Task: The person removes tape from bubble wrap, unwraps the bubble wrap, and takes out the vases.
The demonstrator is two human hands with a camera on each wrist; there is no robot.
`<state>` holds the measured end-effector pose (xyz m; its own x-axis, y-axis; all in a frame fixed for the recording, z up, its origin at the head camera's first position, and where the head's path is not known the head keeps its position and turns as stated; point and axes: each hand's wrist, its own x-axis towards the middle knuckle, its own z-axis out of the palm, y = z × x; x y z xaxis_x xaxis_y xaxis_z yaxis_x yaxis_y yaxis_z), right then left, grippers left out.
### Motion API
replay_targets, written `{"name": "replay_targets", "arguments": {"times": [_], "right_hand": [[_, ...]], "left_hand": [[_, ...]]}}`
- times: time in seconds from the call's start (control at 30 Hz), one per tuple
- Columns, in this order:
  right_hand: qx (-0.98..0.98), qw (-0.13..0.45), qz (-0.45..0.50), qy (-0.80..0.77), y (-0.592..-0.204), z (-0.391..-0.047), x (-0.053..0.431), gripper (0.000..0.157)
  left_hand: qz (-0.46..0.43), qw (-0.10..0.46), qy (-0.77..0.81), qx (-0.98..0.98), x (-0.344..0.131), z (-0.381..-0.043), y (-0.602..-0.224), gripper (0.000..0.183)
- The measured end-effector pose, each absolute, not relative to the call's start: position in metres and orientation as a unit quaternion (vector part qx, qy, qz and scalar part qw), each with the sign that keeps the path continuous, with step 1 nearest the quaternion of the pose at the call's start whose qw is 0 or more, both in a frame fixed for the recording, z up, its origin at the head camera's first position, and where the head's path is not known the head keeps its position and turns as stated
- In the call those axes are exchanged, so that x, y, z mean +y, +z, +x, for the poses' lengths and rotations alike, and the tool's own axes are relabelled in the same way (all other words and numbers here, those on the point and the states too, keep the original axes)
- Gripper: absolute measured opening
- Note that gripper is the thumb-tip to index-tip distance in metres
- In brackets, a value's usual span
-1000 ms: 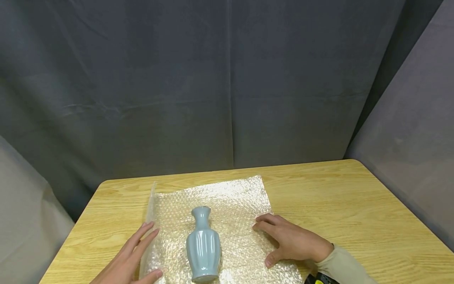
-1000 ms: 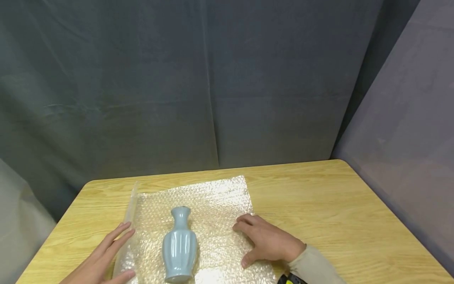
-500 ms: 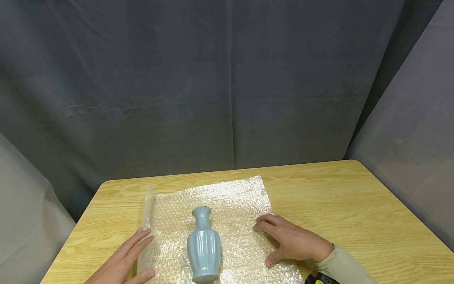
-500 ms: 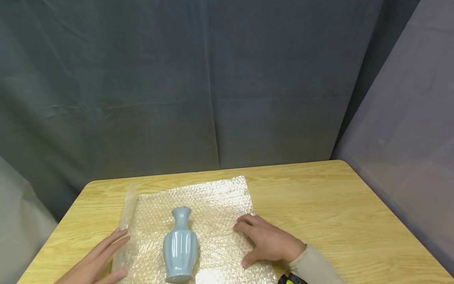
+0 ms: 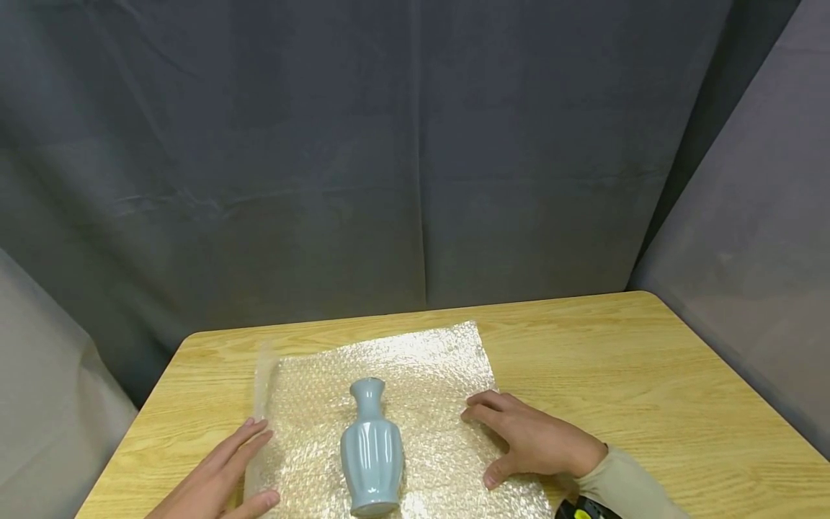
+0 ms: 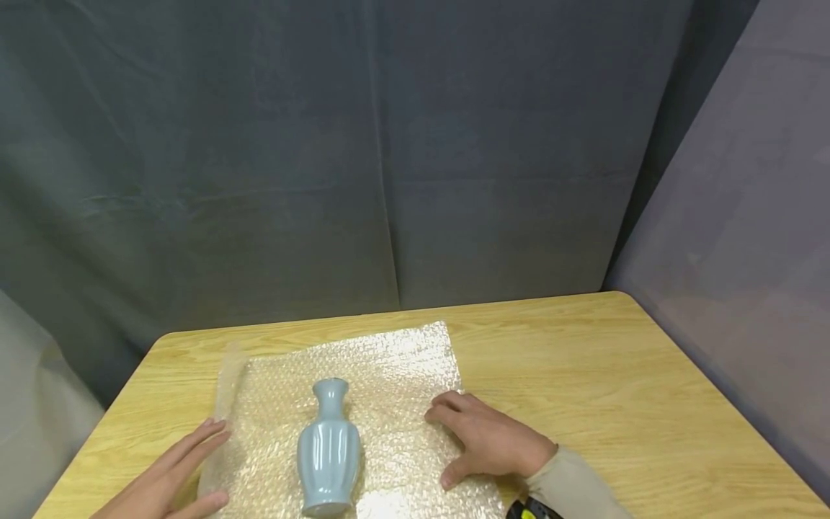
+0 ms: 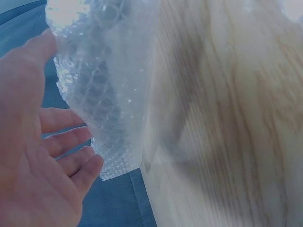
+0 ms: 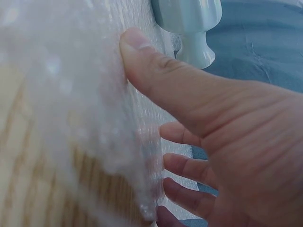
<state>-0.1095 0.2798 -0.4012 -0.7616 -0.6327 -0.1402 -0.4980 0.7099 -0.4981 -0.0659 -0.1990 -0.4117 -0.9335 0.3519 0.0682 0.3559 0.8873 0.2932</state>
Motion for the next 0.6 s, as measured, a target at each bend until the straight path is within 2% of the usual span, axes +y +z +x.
{"name": "replay_targets", "arguments": {"times": [0.23,0.6], "right_hand": [[0.911,0.157,-0.306,-0.227,-0.401,-0.1092,0.2799,0.089],[0.913,0.16,-0.302,-0.223,-0.3988,-0.1091,0.2787,0.089]], "left_hand": [[-0.18,0.016,-0.149,-0.972,-0.2007,-0.0657,-0.4095,0.079],[-0.18,0.04,-0.149,-0.972,-0.2027,-0.0636,-0.4079,0.074]]}}
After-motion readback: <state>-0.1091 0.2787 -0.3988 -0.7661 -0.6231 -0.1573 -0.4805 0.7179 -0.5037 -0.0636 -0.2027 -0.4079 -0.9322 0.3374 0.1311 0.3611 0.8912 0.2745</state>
